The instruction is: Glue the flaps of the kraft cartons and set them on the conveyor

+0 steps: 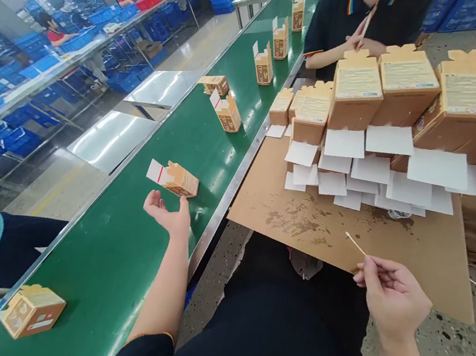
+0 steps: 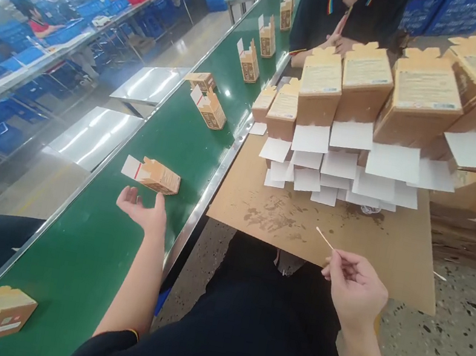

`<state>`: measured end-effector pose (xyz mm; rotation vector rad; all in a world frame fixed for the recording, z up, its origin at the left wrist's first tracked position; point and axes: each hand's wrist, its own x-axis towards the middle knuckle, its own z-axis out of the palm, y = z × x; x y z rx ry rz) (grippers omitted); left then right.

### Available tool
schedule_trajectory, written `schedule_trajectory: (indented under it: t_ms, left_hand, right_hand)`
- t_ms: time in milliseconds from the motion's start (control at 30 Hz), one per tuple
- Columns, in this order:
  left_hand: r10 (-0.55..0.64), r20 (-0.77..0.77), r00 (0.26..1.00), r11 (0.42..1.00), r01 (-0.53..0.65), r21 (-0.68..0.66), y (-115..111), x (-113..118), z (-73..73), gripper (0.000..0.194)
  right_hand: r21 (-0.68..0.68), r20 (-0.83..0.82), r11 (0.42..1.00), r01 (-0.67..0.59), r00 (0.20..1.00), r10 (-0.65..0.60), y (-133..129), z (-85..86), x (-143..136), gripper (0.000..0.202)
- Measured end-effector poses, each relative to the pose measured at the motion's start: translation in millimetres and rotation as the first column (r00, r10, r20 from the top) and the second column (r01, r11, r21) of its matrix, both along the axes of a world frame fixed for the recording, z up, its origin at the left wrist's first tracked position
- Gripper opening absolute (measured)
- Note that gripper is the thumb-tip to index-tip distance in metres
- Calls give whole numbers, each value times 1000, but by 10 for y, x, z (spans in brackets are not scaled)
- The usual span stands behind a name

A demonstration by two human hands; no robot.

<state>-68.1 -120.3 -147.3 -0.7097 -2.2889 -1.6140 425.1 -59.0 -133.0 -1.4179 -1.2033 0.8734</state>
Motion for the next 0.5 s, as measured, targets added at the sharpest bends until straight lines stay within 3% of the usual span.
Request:
schedule_trajectory:
  t_ms: [100,200,267,400,500]
  left_hand:
    - [-239,-75,968,967,244,68,401,230,89,67]
    - [-500,90,861,864,488,127,1196,501,252,53]
    - [-628,254,736,778,605,170,1756,662,387,47]
    - [-762,450,465,614,739,276,2583,870,680,49]
    - [-790,452,414,561,786,260,2987,1010,849,63]
  right_hand:
    - [-50,-1,998,48,999,-49,-53,10,139,68]
    - [-64,-12,995,82,997,-83,-83,54,174,68]
    - [-58,-11,993,103,994,-104,-119,90,165,64]
    - [-56,-16,979,197,980,-198,-263,143,164,51]
    - [-79,-13,961,264,964,-266,-369,165,196,45]
